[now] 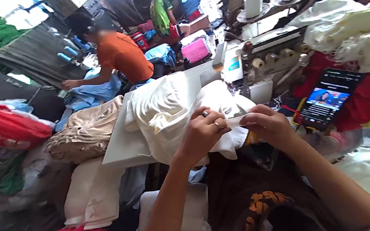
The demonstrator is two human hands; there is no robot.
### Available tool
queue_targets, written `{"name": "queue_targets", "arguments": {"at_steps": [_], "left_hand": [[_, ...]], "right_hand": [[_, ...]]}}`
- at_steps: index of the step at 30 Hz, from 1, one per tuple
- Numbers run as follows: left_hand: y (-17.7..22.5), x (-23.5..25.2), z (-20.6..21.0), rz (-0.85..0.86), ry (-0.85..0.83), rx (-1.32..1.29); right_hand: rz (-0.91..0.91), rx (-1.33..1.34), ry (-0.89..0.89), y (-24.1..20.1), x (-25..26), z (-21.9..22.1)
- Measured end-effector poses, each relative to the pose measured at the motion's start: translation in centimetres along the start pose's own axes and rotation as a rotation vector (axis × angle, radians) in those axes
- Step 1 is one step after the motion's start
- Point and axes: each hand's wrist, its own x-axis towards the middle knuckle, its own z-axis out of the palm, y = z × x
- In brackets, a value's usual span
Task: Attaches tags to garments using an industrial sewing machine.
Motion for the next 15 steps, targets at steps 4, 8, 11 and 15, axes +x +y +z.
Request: {"name": "queue_targets", "arguments": {"at_steps": [4,8,11,15], "left_hand": [[2.0,-1.3,-1.0,0.002,0.018,-0.389],[6.4,-2.9,-1.5,0.033,-0.022,-0.368],[8.9,-4.5,-1.9,0.114,-0.053,-0.248],[10.1,-5.9,-1.9,0.145,-0.089,-0.203]], "right_hand": [[-0.095,0.180,0.029,-1.4,-1.0,0.2],[-0.244,-0.010,0.034,-1.9,-1.4,2.5],[-0.225,-0.143,0.075,1.0,-0.8,3.9],[-0.050,-0.185,0.117,5.2,1.9,4.3]]}}
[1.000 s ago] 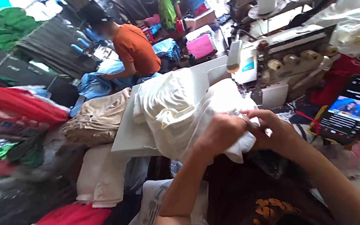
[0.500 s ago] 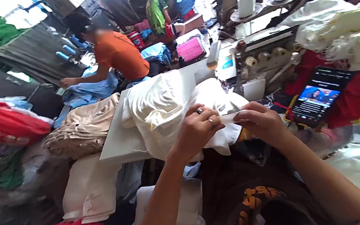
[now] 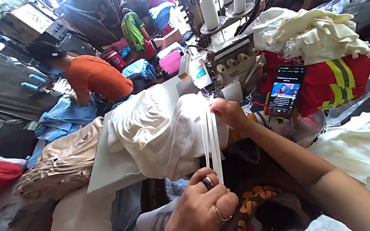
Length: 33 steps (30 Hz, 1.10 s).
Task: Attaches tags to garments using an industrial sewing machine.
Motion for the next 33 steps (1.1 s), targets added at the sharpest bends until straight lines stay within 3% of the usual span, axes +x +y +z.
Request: {"name": "queue_targets", "arguments": {"at_steps": [4,8,11,14,17,19,21,23,25,26,29,33], "left_hand": [[0.3,0.4,0.2,0.003,0.008,-0.017],[-1.5,1.8,-0.1,-0.071,0.142,-0.170],[-6.1,3.7,0.3,-0.166,0.217,-0.209],[-12.2,5.8,2.3,-0.218,0.196,-0.027],[-17.1,6.9,3.9,-0.289,-0.015,0.299],[-17.9,6.8,3.6,-0.370,-0.168,0.525],[-16.0,6.6,1.8,-0.513,-0.357,0.608],[-11.9,6.3,0.0,-0.681,-0.668,0.510],[-7.1,5.9,-0.9,-0.661,-0.862,0.366],[-4.9,5.1,-0.8,-0.552,-0.826,0.333],[-1.5,3.1,0.2,-0.121,-0.424,0.480],[-2.0,3.9,-2.4,-0.103,-0.112,0.504]], "right_hand": [[0.066,0.035,-0.038,0.7,0.6,0.0],[-0.023,0.286,-0.163,-4.5,-2.3,-3.4],[-0.032,0.527,-0.279,-9.6,-5.3,-7.3],[0.024,0.597,-0.343,-11.5,-6.6,-10.0],[0.042,0.560,-0.331,-11.5,-6.4,-12.0],[0.043,0.500,-0.351,-11.0,-6.0,-12.8],[0.069,0.452,-0.364,-10.6,-5.7,-13.2],[0.114,0.434,-0.354,-10.2,-5.2,-13.1],[0.131,0.422,-0.339,-9.8,-3.7,-12.3],[0.128,0.404,-0.348,-9.7,-2.8,-11.5],[0.091,0.339,-0.478,-9.6,0.1,-8.2],[0.116,0.449,-0.684,-10.8,2.7,-5.3]]}}
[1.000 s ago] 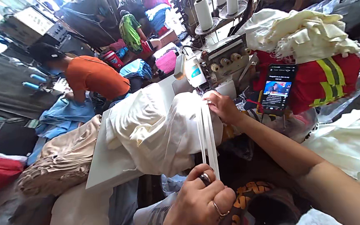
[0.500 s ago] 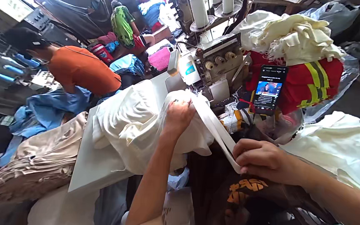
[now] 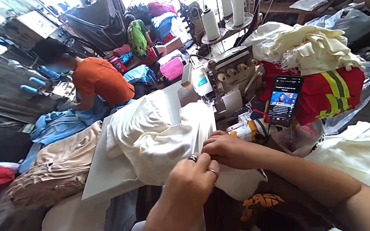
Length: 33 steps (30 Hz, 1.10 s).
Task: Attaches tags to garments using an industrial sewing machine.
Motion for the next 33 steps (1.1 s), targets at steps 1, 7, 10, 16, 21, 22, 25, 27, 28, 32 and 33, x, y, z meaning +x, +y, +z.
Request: {"name": "queue_targets", "arguments": {"at_steps": [1,7,10,16,21,22,25,27,28,32,33], "left_hand": [[-0.9,-0.1,-0.2,-0.054,0.040,-0.092],[-5.1,-1.0,0.7,-0.223,-0.016,-0.484],[-6.1,-1.2,-0.3,-0.204,-0.004,-0.350],[-8.6,-2.4,-2.9,-0.227,0.113,-0.598],[-8.8,-0.6,-2.8,-0.112,0.137,-0.761],[-8.9,0.1,-2.9,-0.081,0.120,-0.759],[-10.1,2.1,-3.8,0.014,0.025,-0.687],[-12.1,3.2,-3.7,0.081,-0.062,-0.608],[-13.4,3.7,-3.3,0.098,-0.109,-0.583],[-18.3,5.2,-0.2,0.083,-0.229,-0.591],[-19.3,5.6,0.6,0.054,-0.242,-0.616]], "right_hand": [[0.002,0.067,0.007,-0.3,0.3,0.0],[-0.031,0.159,0.096,-2.7,-0.1,-0.3],[-0.071,0.107,0.150,-1.5,0.4,-0.5],[-0.100,-0.277,0.405,5.4,3.9,-2.0],[-0.208,-0.296,0.399,4.2,4.5,-1.8],[-0.234,-0.287,0.399,3.7,4.3,-1.6],[-0.220,-0.256,0.424,2.8,2.3,-1.6],[-0.166,-0.175,0.432,3.1,-0.3,-1.6],[-0.137,-0.128,0.426,3.5,-1.8,-1.3],[-0.019,0.067,0.417,5.4,-6.5,1.2],[-0.004,0.128,0.431,5.9,-6.9,1.7]]}}
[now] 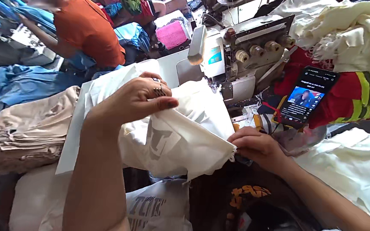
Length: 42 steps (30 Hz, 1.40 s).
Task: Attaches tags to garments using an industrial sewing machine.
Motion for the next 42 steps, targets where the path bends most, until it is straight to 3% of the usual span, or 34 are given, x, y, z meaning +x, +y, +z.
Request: {"name": "queue_targets", "arguments": {"at_steps": [3,6,9,16,21,26,30,33,34,37,40,42], "left_hand": [[-3.2,1.1,0.1,-0.073,0.048,-0.207],[-5.7,2.2,0.0,-0.039,0.101,-0.425],[-5.7,3.2,-0.5,-0.017,0.130,-0.466],[-1.9,5.5,-0.1,0.061,0.033,-0.142],[0.1,6.8,3.5,0.065,-0.080,0.086],[0.3,7.1,7.3,-0.028,-0.183,0.069],[-3.8,6.3,7.2,-0.019,-0.110,0.245],[-8.1,4.9,5.8,-0.153,-0.101,0.296],[-7.9,4.7,5.7,-0.160,-0.100,0.315],[-0.2,4.3,6.3,0.000,-0.107,0.410],[9.9,2.8,6.0,0.125,-0.387,0.295],[9.3,0.6,4.1,0.029,-0.515,0.126]], "right_hand": [[0.035,0.080,0.047,1.8,0.4,0.5],[0.035,0.111,0.107,4.0,2.2,0.9],[0.026,0.163,0.135,5.6,4.1,0.9],[0.009,0.164,0.165,7.2,6.3,0.7],[-0.015,0.174,0.177,7.8,6.3,0.7],[-0.015,0.155,0.191,7.6,6.3,0.6],[-0.016,0.098,0.206,7.6,6.5,0.6],[-0.018,0.052,0.211,7.6,6.9,0.9],[-0.019,0.047,0.208,7.6,7.0,0.9],[-0.020,0.062,0.167,7.6,7.0,0.5],[-0.082,0.109,0.113,8.2,6.9,0.0],[-0.118,0.119,0.089,8.7,7.0,-0.2]]}}
